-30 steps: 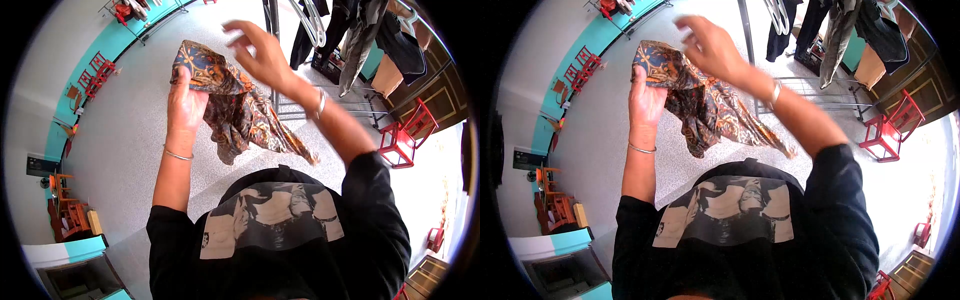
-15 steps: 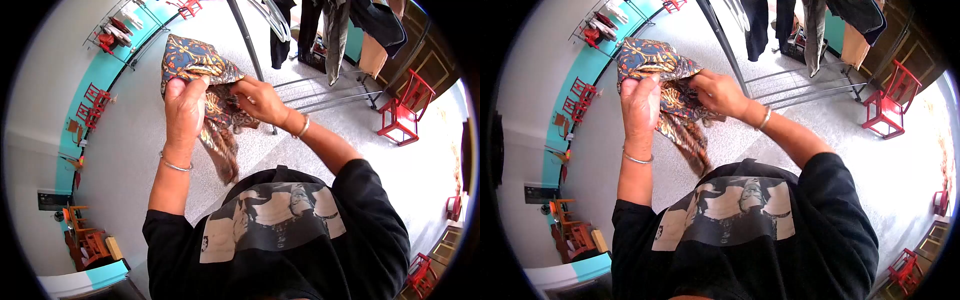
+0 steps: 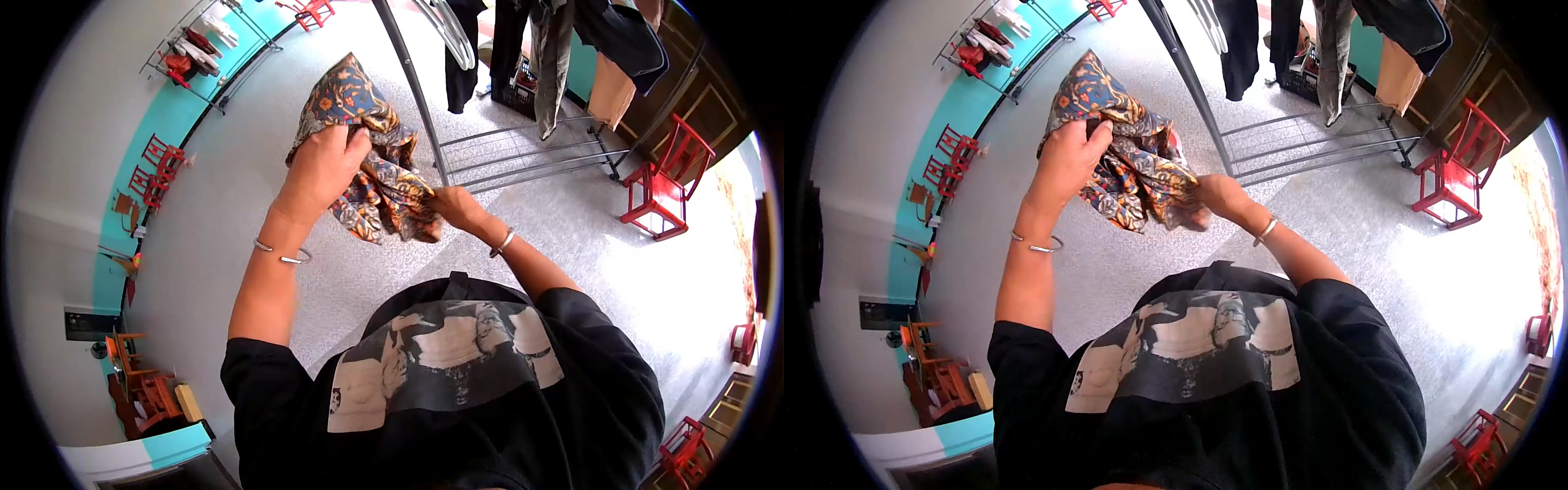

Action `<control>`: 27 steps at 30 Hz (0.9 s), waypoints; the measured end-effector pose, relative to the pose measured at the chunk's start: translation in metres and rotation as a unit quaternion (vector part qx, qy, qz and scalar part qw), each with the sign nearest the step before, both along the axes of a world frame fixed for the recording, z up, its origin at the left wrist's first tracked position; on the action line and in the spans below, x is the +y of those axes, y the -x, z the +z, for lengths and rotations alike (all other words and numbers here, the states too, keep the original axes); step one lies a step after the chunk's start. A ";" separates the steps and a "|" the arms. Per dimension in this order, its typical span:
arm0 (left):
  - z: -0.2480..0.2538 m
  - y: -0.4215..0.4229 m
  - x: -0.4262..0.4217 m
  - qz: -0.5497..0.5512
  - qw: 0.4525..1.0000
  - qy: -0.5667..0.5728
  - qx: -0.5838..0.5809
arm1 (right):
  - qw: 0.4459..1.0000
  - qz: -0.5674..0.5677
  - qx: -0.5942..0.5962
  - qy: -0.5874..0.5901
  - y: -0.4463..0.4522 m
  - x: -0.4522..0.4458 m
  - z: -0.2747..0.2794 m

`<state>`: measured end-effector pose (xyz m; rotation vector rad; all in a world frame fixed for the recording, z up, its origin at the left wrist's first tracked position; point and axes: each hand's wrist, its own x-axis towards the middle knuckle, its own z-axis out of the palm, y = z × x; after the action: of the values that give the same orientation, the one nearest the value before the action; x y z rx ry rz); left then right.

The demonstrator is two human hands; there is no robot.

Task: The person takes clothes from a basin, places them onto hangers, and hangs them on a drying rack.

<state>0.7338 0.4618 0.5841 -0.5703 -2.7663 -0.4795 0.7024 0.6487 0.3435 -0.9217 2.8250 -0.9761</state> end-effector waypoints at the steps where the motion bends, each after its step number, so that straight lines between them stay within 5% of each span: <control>1: -0.003 0.002 0.000 0.028 0.999 0.028 -0.021 | 0.999 -0.038 0.030 -0.020 -0.005 0.007 0.010; 3: -0.004 0.002 0.005 0.057 0.995 0.062 -0.047 | 0.995 -0.083 0.046 -0.044 -0.019 0.012 0.049; 6: -0.016 0.007 0.020 0.042 0.994 0.068 -0.080 | 0.988 -0.036 0.053 0.139 -0.040 0.010 0.120; 10: -0.016 -0.001 0.051 0.039 0.994 0.051 -0.083 | 0.889 -0.060 0.029 0.453 -0.018 -0.029 0.120; 12: -0.012 -0.008 0.061 0.030 0.995 0.026 -0.089 | 0.860 0.022 0.173 0.480 -0.002 -0.050 0.107; 16: -0.005 -0.022 0.071 0.028 0.999 -0.009 -0.038 | 0.941 0.054 -0.020 0.334 0.030 -0.039 0.085; 19: 0.001 -0.015 0.070 0.063 0.996 0.017 -0.059 | 0.986 0.100 0.082 0.103 0.086 -0.022 0.064; 22: 0.009 -0.014 0.057 0.036 0.999 0.041 0.001 | 0.976 0.067 0.119 -0.168 0.083 -0.013 0.079; 24: 0.012 -0.009 0.047 0.053 0.994 0.095 0.017 | 0.997 0.067 0.036 -0.010 0.044 -0.008 0.141; 26: 0.016 -0.001 0.030 0.055 0.987 0.145 0.039 | 0.996 0.086 0.030 -0.008 0.018 -0.008 0.188; 27: 0.023 -0.002 0.027 0.072 0.985 0.158 0.014 | 0.897 0.065 0.427 -0.098 0.046 -0.011 0.137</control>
<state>0.7361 0.4887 0.6070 -0.4350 -2.8469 0.0003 0.6566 0.6377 0.4808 -1.8400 3.3315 -0.2637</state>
